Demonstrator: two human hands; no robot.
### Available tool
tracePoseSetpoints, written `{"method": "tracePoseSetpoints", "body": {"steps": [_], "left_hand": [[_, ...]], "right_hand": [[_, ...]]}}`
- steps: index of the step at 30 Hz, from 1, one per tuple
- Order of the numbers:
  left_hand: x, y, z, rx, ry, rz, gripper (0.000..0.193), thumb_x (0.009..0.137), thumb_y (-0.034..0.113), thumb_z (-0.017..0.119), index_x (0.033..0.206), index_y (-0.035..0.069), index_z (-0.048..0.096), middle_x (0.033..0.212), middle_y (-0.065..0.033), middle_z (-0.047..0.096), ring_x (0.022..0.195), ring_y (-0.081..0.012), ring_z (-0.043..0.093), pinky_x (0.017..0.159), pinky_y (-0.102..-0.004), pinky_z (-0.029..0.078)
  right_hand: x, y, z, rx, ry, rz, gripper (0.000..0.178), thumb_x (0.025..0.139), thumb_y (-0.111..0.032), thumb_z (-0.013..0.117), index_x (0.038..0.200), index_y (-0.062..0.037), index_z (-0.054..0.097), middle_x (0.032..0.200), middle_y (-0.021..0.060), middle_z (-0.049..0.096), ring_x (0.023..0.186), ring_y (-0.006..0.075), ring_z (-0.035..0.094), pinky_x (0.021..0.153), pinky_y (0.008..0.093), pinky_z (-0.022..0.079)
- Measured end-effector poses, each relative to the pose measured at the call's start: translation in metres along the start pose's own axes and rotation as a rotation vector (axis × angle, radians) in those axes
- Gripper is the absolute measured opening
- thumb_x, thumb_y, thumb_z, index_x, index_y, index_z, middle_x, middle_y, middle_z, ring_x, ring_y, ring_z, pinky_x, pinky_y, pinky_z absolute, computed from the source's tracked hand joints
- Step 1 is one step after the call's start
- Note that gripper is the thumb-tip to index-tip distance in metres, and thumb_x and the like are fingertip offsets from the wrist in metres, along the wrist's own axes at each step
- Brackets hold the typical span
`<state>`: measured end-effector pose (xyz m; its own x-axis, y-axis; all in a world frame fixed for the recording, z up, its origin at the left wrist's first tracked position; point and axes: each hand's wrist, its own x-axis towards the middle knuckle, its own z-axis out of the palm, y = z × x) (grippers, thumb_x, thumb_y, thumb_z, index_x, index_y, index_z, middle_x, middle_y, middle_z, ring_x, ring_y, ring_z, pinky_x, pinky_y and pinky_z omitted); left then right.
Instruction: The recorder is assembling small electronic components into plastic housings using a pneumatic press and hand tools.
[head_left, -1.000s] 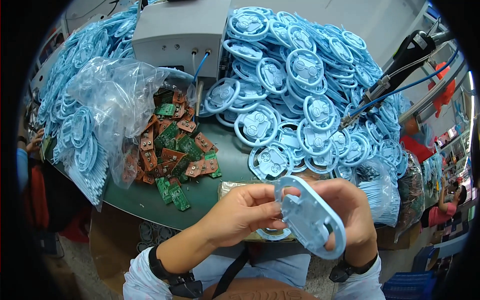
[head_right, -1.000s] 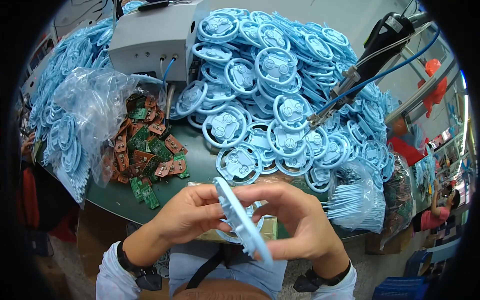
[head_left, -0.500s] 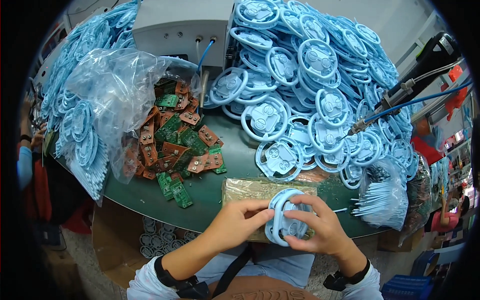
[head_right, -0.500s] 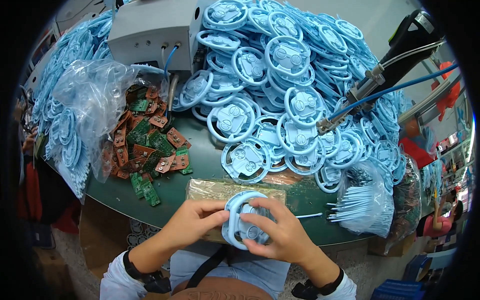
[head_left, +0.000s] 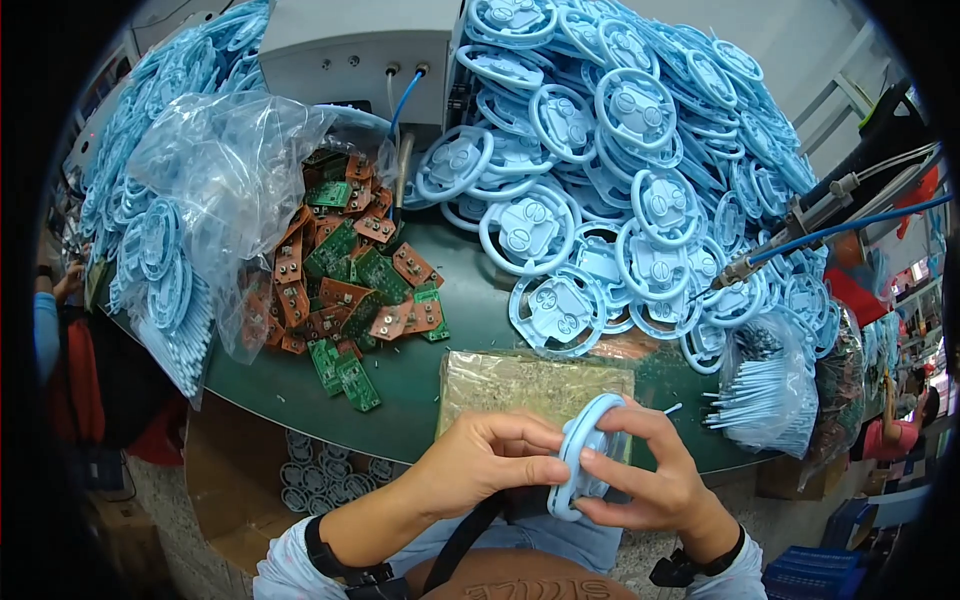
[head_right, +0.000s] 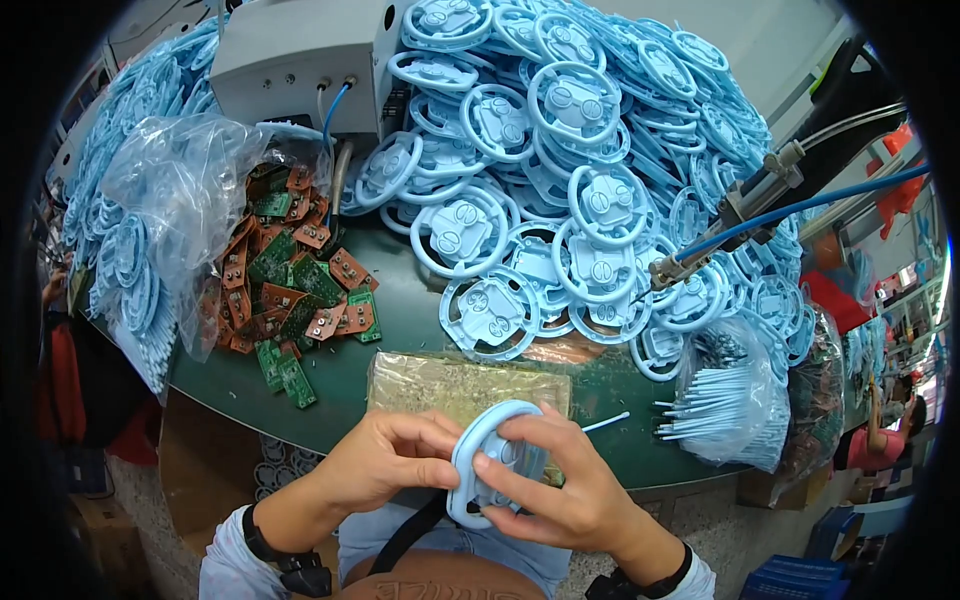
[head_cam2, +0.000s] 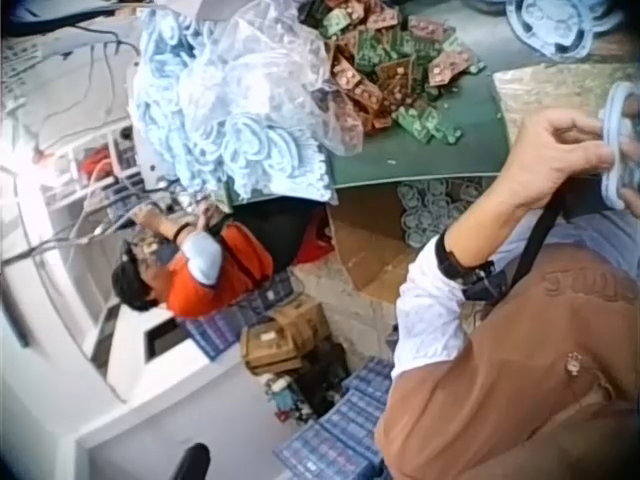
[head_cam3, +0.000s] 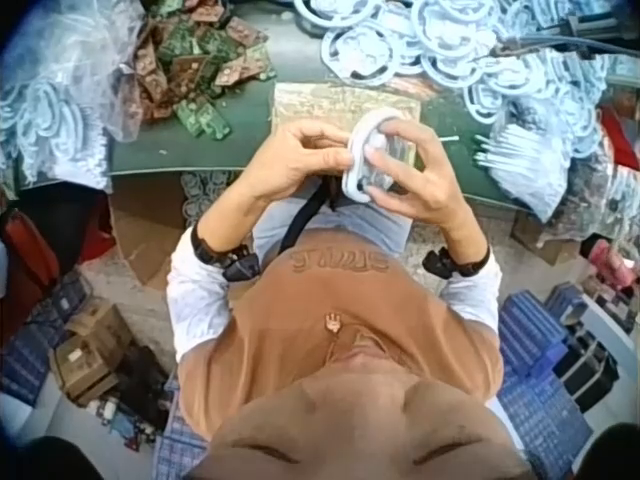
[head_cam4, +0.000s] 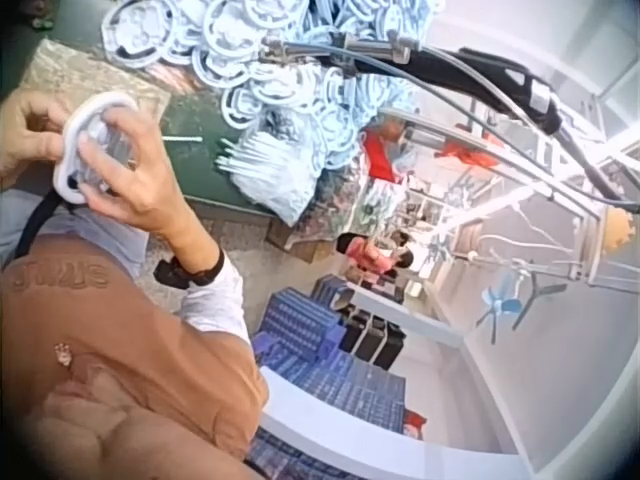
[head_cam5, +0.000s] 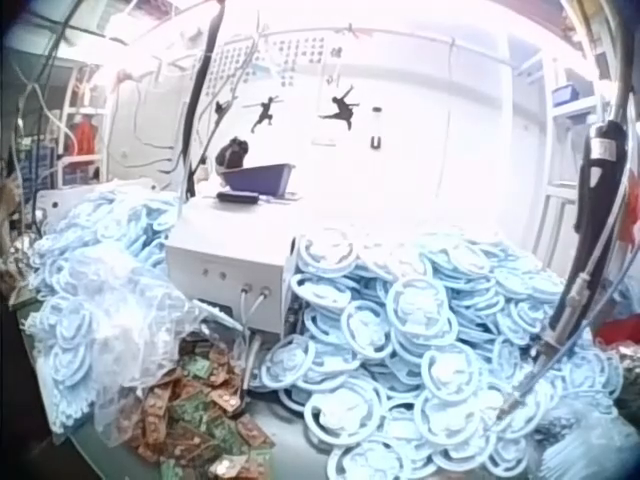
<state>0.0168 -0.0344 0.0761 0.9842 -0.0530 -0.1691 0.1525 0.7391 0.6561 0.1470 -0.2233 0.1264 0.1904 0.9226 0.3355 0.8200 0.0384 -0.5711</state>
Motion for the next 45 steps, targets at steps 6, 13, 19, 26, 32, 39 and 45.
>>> {"method": "tracePoseSetpoints", "body": {"steps": [6, 13, 19, 26, 32, 39, 45], "left_hand": [[-0.008, 0.019, 0.022, 0.328, 0.118, -0.101, 0.028, 0.087, 0.007, 0.073, 0.110, -0.005, 0.065, 0.107, -0.0100, 0.067, 0.100, -0.0146, 0.065, 0.084, -0.0263, 0.054], [-0.016, 0.015, 0.024, 0.311, 0.260, 0.141, 0.048, 0.087, -0.002, 0.069, 0.128, -0.005, 0.045, 0.117, -0.0127, 0.060, 0.107, -0.0173, 0.062, 0.092, -0.0286, 0.053], [-0.012, 0.001, 0.029, 0.474, 0.196, 0.155, 0.051, 0.084, 0.002, 0.074, 0.130, -0.004, 0.052, 0.121, -0.0096, 0.057, 0.110, -0.0169, 0.059, 0.092, -0.0296, 0.051], [-0.002, 0.000, 0.021, 0.463, 0.318, 0.258, 0.044, 0.081, 0.002, 0.078, 0.119, -0.006, 0.056, 0.107, -0.0094, 0.063, 0.097, -0.0158, 0.063, 0.081, -0.0294, 0.054], [-0.001, 0.013, 0.024, 0.364, 0.322, 0.434, 0.050, 0.081, -0.005, 0.075, 0.125, -0.007, 0.051, 0.114, -0.0110, 0.062, 0.103, -0.0189, 0.063, 0.088, -0.0305, 0.054], [0.003, 0.007, 0.017, 0.373, 0.312, 0.388, 0.050, 0.081, -0.004, 0.075, 0.127, -0.006, 0.053, 0.116, -0.0102, 0.062, 0.107, -0.0167, 0.061, 0.088, -0.0296, 0.052], [-0.005, 0.001, 0.012, 0.426, 0.281, 0.379, 0.047, 0.080, -0.003, 0.076, 0.123, -0.005, 0.058, 0.113, -0.0075, 0.063, 0.104, -0.0159, 0.061, 0.086, -0.0298, 0.052]], "right_hand": [[0.001, -0.007, -0.004, -0.217, -0.101, -0.053, 0.054, 0.067, -0.020, 0.085, 0.118, -0.0149, 0.069, 0.121, 0.0121, 0.057, 0.109, 0.0282, 0.059, 0.095, 0.0507, 0.046], [-0.040, -0.006, -0.011, 0.118, 0.419, 0.441, 0.024, 0.077, -0.007, 0.080, 0.097, -0.0027, 0.067, 0.102, 0.0112, 0.064, 0.093, 0.0176, 0.062, 0.078, 0.0302, 0.053], [-0.005, -0.004, 0.025, 0.949, 0.373, 0.691, 0.030, 0.080, -0.002, 0.079, 0.104, 0.0005, 0.062, 0.098, 0.0063, 0.065, 0.088, 0.0107, 0.062, 0.073, 0.0235, 0.050], [0.027, -0.007, -0.002, 0.785, 0.279, 0.636, 0.035, 0.081, -0.010, 0.080, 0.110, 0.0010, 0.063, 0.100, 0.0069, 0.067, 0.089, 0.0121, 0.064, 0.076, 0.0267, 0.053], [0.010, -0.014, 0.022, 1.055, 0.256, 0.658, 0.041, 0.085, 0.002, 0.072, 0.122, 0.0028, 0.055, 0.115, 0.0099, 0.063, 0.106, 0.0163, 0.063, 0.088, 0.0305, 0.054], [0.004, -0.001, 0.022, 0.983, 0.216, 0.671, 0.045, 0.085, -0.001, 0.073, 0.126, 0.0011, 0.054, 0.117, 0.0100, 0.063, 0.107, 0.0156, 0.062, 0.093, 0.0305, 0.052], [0.025, -0.004, -0.004, 0.770, 0.353, 0.431, 0.044, 0.087, -0.009, 0.072, 0.127, 0.0011, 0.058, 0.119, 0.0117, 0.067, 0.097, 0.0200, 0.068, 0.087, 0.0326, 0.054]]}}
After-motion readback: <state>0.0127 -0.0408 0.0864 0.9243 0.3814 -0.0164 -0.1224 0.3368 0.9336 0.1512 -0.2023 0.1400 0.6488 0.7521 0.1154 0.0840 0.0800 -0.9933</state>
